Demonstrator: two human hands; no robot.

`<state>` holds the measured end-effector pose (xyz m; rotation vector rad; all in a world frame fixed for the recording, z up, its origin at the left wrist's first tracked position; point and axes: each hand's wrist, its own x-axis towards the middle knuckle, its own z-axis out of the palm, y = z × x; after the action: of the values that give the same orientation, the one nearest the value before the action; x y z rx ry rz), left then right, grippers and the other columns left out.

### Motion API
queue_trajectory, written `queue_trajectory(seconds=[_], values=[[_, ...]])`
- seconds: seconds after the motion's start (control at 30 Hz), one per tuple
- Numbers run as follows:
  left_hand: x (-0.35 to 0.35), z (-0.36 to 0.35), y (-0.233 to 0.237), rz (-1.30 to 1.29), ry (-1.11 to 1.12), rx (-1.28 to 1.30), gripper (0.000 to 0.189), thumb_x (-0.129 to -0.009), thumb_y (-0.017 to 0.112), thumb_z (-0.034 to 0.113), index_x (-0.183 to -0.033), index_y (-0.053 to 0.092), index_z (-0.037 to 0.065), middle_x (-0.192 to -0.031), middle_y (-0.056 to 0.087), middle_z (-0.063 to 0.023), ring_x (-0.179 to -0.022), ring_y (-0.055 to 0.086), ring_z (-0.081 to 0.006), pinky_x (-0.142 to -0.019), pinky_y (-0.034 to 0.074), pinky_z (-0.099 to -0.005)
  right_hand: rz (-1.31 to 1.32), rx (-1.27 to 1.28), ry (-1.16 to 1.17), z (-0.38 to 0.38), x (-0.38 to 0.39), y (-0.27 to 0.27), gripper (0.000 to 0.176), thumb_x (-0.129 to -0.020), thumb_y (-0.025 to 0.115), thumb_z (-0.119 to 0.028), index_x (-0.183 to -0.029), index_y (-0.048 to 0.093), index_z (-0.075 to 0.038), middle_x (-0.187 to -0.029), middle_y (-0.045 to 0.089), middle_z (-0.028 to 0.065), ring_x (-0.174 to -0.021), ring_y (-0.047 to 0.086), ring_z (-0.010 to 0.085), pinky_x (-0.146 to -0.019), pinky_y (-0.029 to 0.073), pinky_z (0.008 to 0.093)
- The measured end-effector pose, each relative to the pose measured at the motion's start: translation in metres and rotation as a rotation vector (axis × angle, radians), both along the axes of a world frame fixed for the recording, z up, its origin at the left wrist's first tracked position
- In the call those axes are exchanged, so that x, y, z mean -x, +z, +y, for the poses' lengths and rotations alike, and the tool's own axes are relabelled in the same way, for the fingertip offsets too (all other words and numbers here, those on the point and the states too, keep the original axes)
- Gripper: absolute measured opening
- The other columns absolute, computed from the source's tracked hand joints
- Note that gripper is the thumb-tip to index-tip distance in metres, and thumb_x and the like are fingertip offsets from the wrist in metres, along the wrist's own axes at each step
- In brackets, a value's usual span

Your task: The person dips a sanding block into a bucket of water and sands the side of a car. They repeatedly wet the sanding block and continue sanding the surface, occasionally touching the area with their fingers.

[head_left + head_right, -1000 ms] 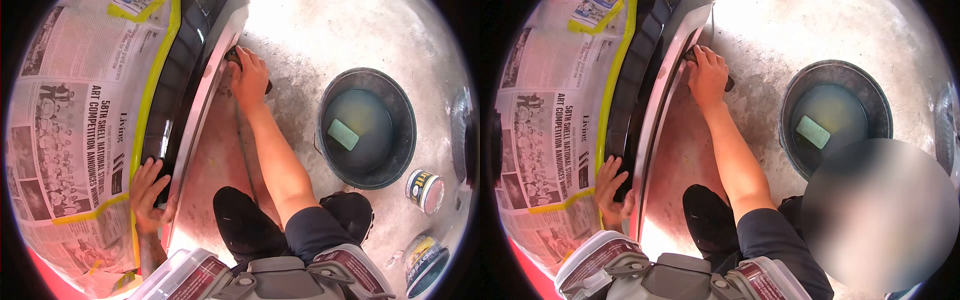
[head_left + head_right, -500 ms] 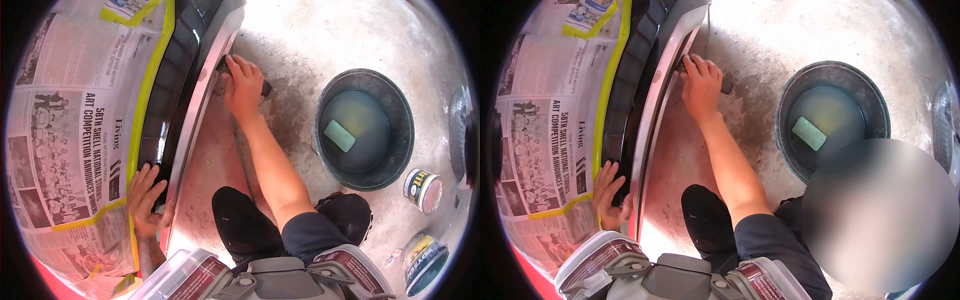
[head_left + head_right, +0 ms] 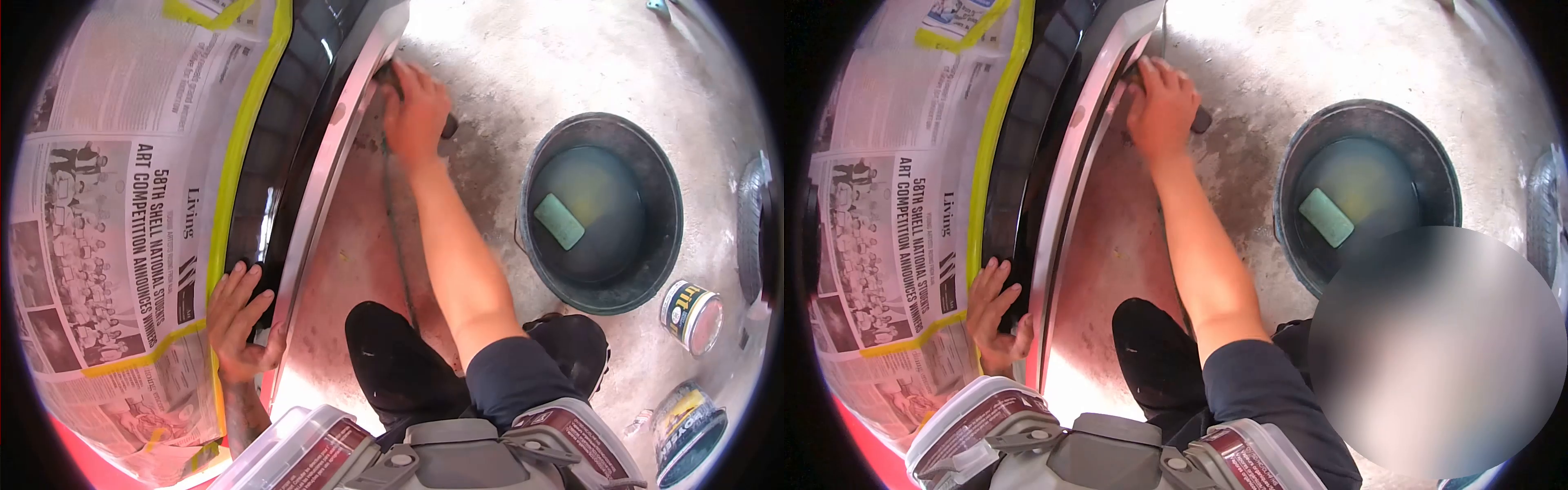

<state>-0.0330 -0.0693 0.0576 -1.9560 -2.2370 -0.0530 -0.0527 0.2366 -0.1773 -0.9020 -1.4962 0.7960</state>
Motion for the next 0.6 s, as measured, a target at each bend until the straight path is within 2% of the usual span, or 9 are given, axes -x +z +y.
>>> queue_trajectory(seconds=[0.07, 0.27, 0.37, 0.6], values=[[0.001, 0.001, 0.001, 0.011, -0.003, 0.004, 0.032, -0.08, 0.073, 0.018, -0.108, 0.071, 0.002, -0.129, 0.068, -0.0214, -0.126, 0.061, -0.0432, -0.105, 0.045, -0.0542, -0.016, -0.01, 0.01, -0.02, -0.004, 0.0, 0.044, -0.083, 0.071, -0.011, -0.127, 0.066, -0.013, -0.128, 0.064, 0.0041, -0.119, 0.056, 0.0313, -0.099, 0.041, 0.0469], [-0.003, -0.001, 0.003, 0.003, 0.017, 0.013, 0.032, -0.081, 0.072, 0.019, -0.108, 0.071, 0.001, -0.129, 0.068, -0.0218, -0.126, 0.061, -0.0431, -0.105, 0.046, -0.054, 0.015, 0.032, 0.046, 0.01, 0.002, -0.001, 0.047, -0.084, 0.071, -0.013, -0.13, 0.065, -0.015, -0.131, 0.062, 0.0054, -0.122, 0.055, 0.0326, -0.101, 0.04, 0.0476], [0.0, 0.001, 0.001, 0.005, 0.005, -0.002, 0.032, -0.08, 0.072, 0.018, -0.107, 0.071, 0.001, -0.129, 0.068, -0.0218, -0.126, 0.062, -0.0431, -0.104, 0.046, -0.0539, 0.023, -0.009, 0.029, -0.017, -0.004, -0.004, 0.043, -0.085, 0.072, -0.011, -0.128, 0.067, -0.014, -0.126, 0.066, 0.0069, -0.116, 0.06, 0.0332, -0.096, 0.044, 0.0457], [-0.003, 0.001, 0.002, -0.009, 0.026, 0.002, 0.032, -0.079, 0.073, 0.017, -0.108, 0.071, 0.002, -0.129, 0.068, -0.0214, -0.126, 0.061, -0.0429, -0.105, 0.046, -0.0541, 0.031, -0.003, 0.127, -0.006, -0.011, 0.0, 0.044, -0.084, 0.072, -0.012, -0.128, 0.066, -0.013, -0.128, 0.064, 0.0059, -0.119, 0.056, 0.0317, -0.101, 0.041, 0.0467]])
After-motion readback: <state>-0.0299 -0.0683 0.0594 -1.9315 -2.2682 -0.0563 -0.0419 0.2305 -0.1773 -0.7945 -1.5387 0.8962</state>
